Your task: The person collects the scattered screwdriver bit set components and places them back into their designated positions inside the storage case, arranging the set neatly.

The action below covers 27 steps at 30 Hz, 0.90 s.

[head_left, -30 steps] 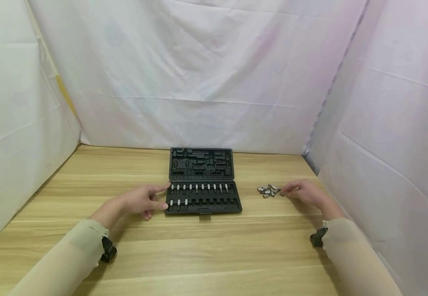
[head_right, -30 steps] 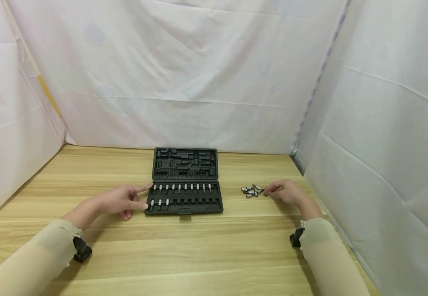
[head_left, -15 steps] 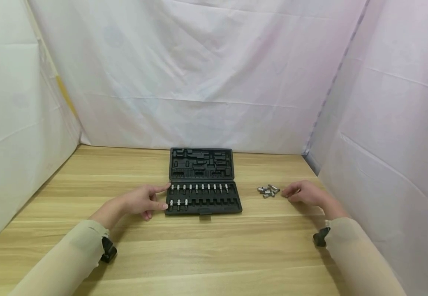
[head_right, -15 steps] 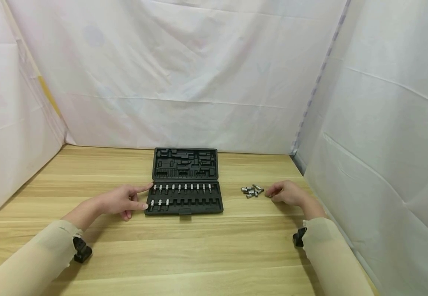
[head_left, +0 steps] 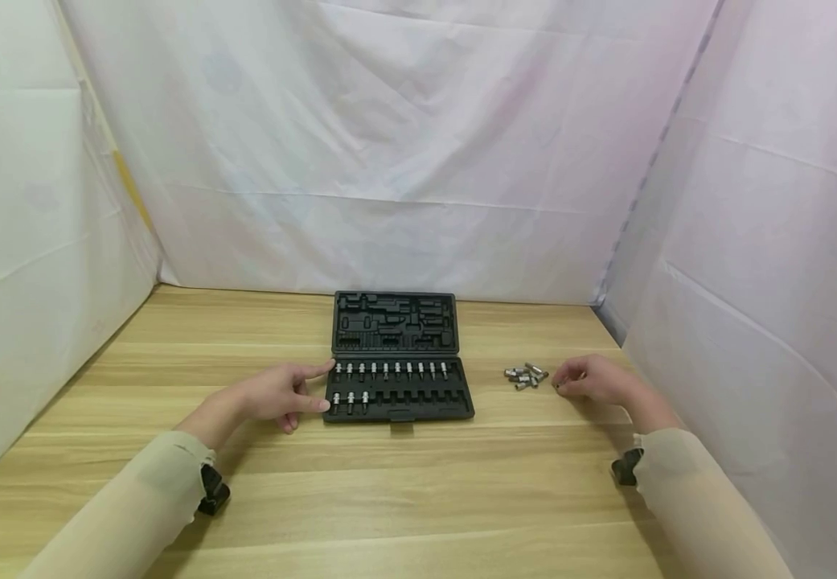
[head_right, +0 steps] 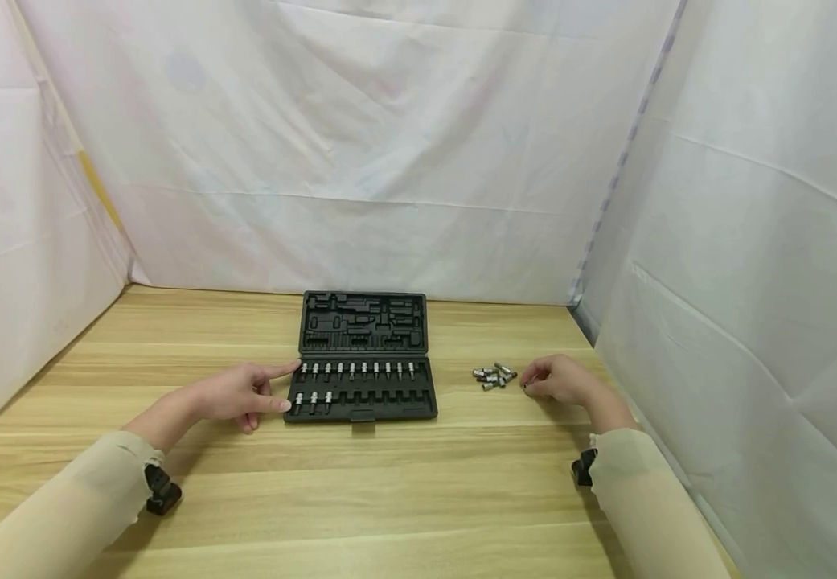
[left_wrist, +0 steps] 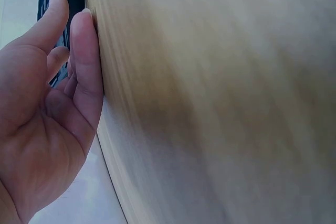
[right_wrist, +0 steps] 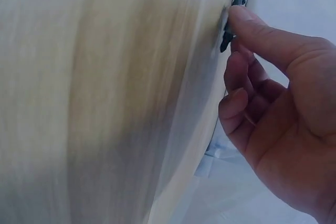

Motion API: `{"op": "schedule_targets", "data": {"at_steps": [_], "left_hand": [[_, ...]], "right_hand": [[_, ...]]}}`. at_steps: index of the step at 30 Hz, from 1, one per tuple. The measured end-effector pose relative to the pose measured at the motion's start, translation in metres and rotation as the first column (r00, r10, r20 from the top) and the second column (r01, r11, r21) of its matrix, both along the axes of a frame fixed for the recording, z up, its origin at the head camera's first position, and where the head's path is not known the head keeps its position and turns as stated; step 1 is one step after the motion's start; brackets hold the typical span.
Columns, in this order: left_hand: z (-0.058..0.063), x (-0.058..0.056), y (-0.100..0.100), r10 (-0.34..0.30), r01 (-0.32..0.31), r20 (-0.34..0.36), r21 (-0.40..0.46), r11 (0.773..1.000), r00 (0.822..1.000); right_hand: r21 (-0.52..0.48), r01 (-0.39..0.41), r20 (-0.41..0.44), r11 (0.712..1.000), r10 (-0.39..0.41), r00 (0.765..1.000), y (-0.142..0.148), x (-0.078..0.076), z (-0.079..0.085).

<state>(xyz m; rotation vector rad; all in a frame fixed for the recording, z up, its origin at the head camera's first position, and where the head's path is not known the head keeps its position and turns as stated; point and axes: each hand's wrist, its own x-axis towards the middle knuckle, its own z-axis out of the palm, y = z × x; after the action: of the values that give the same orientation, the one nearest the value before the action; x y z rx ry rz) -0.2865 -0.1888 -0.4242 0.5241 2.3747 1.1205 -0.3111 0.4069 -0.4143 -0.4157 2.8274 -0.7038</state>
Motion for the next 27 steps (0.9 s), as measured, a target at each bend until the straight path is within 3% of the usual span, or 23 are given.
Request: {"op": "schedule_targets", "data": {"at_steps": [11,16,27], "left_hand": [[-0.002,-0.002,0.000,0.001,-0.002,0.004,0.001,1.000,1.000],[-0.003,-0.002,-0.001,0.003,-0.003,0.005,0.002,1.000,1.000],[-0.002,-0.002,0.000,0.007,-0.007,0.005,0.001,1.000,1.000]], "right_hand": [[-0.130,-0.022,-0.098,0.991,0.009,0.995,-0.029,-0.004,0.011],[-0.147,0.004,-0.062,0.989,-0.013,0.998,-0.048,-0.004,0.018],[-0.314,0.039,0.028,0.949,-0.032,0.999,-0.084,-0.013,0.021]]}}
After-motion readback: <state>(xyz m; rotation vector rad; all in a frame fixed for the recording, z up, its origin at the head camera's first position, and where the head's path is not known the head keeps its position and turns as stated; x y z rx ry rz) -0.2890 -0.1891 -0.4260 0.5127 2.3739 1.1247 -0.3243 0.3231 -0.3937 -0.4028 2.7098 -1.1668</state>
